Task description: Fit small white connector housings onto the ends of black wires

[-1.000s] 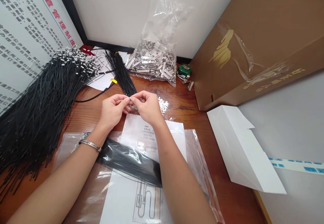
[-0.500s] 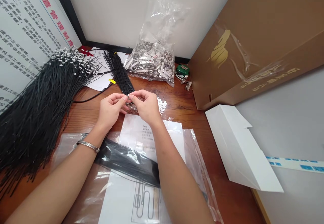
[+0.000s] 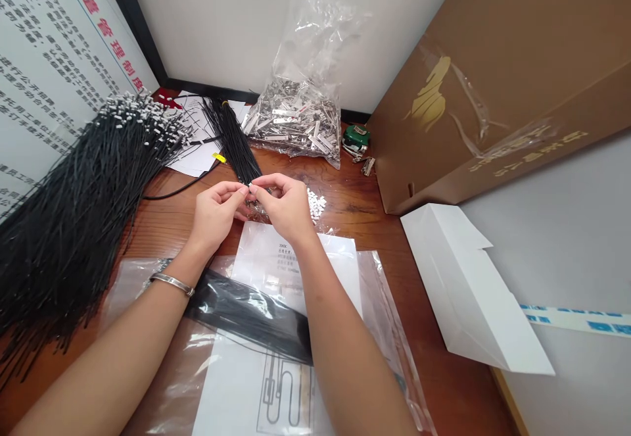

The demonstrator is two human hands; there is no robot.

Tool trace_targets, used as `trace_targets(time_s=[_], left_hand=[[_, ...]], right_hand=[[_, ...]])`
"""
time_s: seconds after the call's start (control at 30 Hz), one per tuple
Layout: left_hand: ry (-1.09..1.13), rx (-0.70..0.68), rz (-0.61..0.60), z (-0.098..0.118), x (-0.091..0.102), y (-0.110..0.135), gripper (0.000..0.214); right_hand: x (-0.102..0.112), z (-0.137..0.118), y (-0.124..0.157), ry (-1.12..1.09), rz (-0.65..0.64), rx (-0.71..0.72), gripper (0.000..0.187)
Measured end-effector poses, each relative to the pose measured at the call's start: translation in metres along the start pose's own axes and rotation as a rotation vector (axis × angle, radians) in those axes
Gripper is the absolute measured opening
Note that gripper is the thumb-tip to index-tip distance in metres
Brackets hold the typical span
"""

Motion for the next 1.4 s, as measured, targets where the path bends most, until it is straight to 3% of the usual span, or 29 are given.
trace_targets(time_s=[0.13, 0.5, 0.73, 0.9, 1.17, 1.27, 1.4], left_hand=[[-0.001, 0.0, -0.008, 0.0, 0.0, 0.0, 0.016], [0.0, -0.002, -0.004, 0.002, 0.0, 0.002, 0.015], [-0.02, -0.05, -0.004, 0.004, 0.0, 0.004, 0.014], [0.017, -0.012, -0.012, 0.003, 0.0, 0.003, 0.018], [0.038, 0.059, -0.056, -0.002, -0.003, 0.002, 0.019], [0.071, 0.074, -0.043, -0.003, -0.002, 0.001, 0.02], [0.068, 0.051, -0.056, -0.001, -0.003, 0.002, 0.022]], right_hand=[[0.0, -0.002, 0.001, 0.131, 0.015, 0.08, 0.013], [0.001, -0.01, 0.005, 0.225, 0.044, 0.259, 0.011], [0.0, -0.012, 0.006, 0.291, 0.016, 0.343, 0.01], [-0.002, -0.011, 0.007, 0.333, -0.018, 0.387, 0.013], [0.0, -0.009, 0.005, 0.275, 0.044, 0.353, 0.012], [0.001, -0.006, 0.003, 0.181, 0.069, 0.224, 0.02], [-0.003, 0.001, 0.001, 0.036, -0.031, -0.012, 0.025]])
Point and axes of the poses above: each hand's wrist, its own y-axis away from the middle knuckle, its own x-axis out of the back of the hand, z = x × y, the point moved 6 cm from there along -y, towards the middle knuckle, and after that the axes turned 12 degrees about z, right-handed, at the moved point
